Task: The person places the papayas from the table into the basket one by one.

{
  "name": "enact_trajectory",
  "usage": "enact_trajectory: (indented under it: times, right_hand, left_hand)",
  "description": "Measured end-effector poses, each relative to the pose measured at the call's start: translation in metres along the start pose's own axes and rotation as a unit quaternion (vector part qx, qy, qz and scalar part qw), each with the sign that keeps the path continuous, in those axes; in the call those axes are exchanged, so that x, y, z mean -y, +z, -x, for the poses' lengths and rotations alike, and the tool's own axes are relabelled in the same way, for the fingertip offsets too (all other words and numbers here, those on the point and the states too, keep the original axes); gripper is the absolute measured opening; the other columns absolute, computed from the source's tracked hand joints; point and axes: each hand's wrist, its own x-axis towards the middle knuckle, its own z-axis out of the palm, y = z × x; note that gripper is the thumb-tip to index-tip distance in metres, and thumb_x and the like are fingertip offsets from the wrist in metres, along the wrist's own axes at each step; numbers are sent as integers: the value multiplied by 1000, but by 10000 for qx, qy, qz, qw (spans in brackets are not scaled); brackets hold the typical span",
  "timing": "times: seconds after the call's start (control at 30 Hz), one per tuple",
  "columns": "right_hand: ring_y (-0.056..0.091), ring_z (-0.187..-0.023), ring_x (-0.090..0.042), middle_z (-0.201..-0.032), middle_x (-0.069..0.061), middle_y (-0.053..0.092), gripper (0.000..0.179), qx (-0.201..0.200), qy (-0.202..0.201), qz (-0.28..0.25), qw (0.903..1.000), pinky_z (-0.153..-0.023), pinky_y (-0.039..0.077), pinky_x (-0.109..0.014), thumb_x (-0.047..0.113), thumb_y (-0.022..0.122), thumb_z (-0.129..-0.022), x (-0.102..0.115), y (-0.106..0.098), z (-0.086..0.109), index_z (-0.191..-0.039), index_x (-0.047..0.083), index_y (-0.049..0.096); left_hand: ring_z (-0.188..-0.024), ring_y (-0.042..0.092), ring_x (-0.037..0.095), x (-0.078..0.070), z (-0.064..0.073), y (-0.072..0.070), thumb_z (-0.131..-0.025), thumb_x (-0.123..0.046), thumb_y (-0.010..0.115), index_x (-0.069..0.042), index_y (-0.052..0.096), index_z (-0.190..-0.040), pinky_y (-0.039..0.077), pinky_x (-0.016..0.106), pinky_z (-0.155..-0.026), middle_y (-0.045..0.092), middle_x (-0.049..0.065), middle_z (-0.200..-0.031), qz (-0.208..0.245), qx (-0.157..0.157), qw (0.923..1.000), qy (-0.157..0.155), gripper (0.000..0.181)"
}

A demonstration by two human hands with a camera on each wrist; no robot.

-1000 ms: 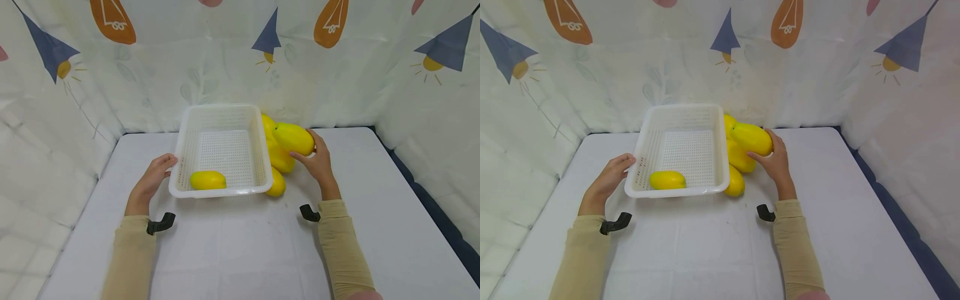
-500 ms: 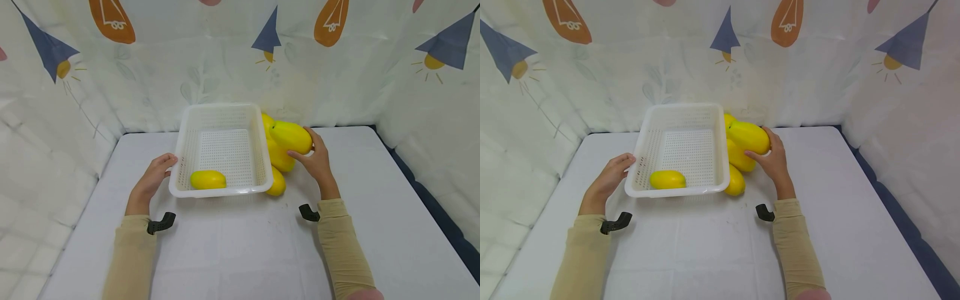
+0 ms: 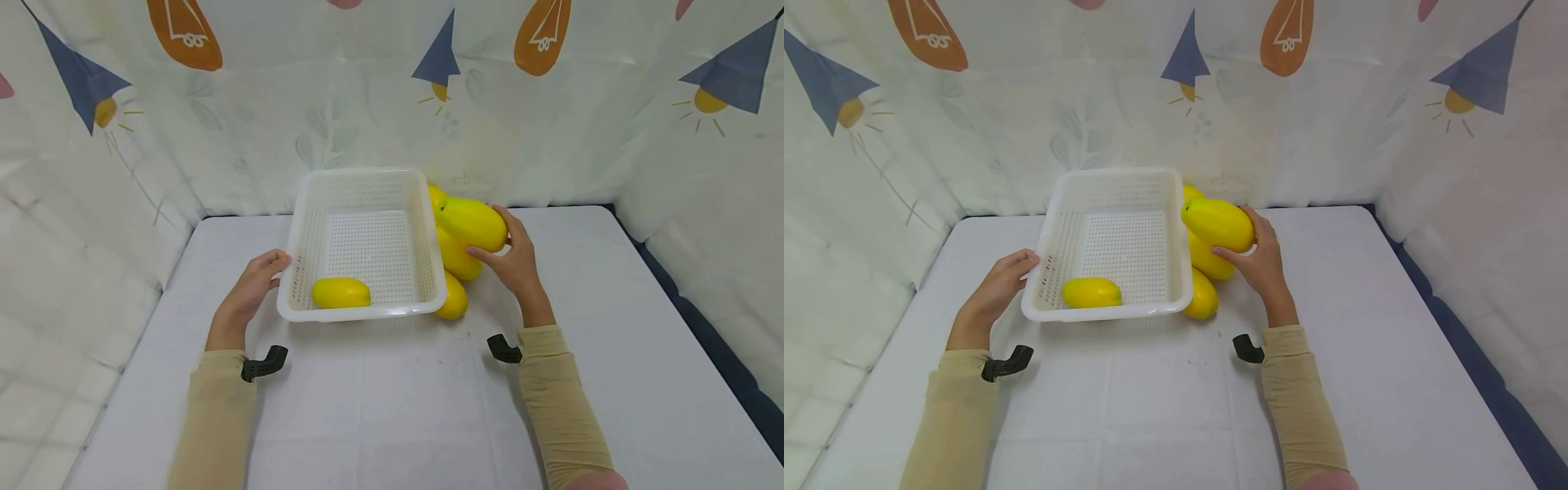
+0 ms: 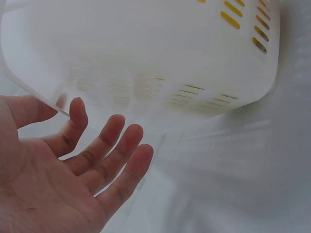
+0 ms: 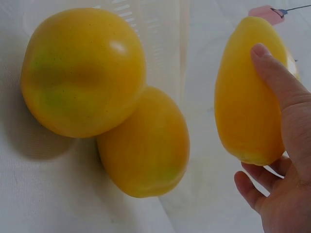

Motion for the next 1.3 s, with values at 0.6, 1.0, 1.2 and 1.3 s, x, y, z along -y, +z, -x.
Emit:
enact_trajectory:
  times: [0.6, 1.0, 1.2, 1.3]
  right_hand:
    - [43, -128, -24, -149, -3, 41, 86, 166, -5, 23, 9999, -101, 38, -46, 37, 82, -75, 14, 5, 2, -147, 23, 37]
    - [44, -125, -22, -146, -3, 43, 88, 254, -184, 21, 9995, -98, 39, -43, 40, 84, -73, 22, 10, 4, -146, 24, 39]
    - [46, -122, -21, -144, -2, 45, 88, 312, -266, 32, 9992, -96, 39, -42, 41, 84, -71, 26, 13, 5, -146, 27, 39]
    - [46, -120, -20, -143, -2, 45, 89, 342, -298, 65, 9989, -96, 40, -41, 42, 84, -71, 27, 14, 6, -146, 28, 39]
  left_hand:
    - [-115, 42, 12, 0, -1, -1, -101, -44, 43, -3, 50, -107, 37, 34, -98, 50, -5, -112, 77, 17, 10000, -27, 42]
    - [-117, 42, 13, -2, 1, 0, -101, -43, 42, -2, 49, -110, 36, 36, -101, 50, -4, -116, 48, 22, 10000, -65, 43]
    - [-116, 42, 13, -3, 1, 0, -101, -44, 42, -3, 49, -108, 37, 36, -100, 49, -4, -116, 39, 20, 10000, -79, 42]
    - [-116, 42, 13, -3, 1, 0, -101, -44, 42, -2, 49, -109, 36, 36, -101, 49, -3, -117, 21, 18, 10000, -88, 43]
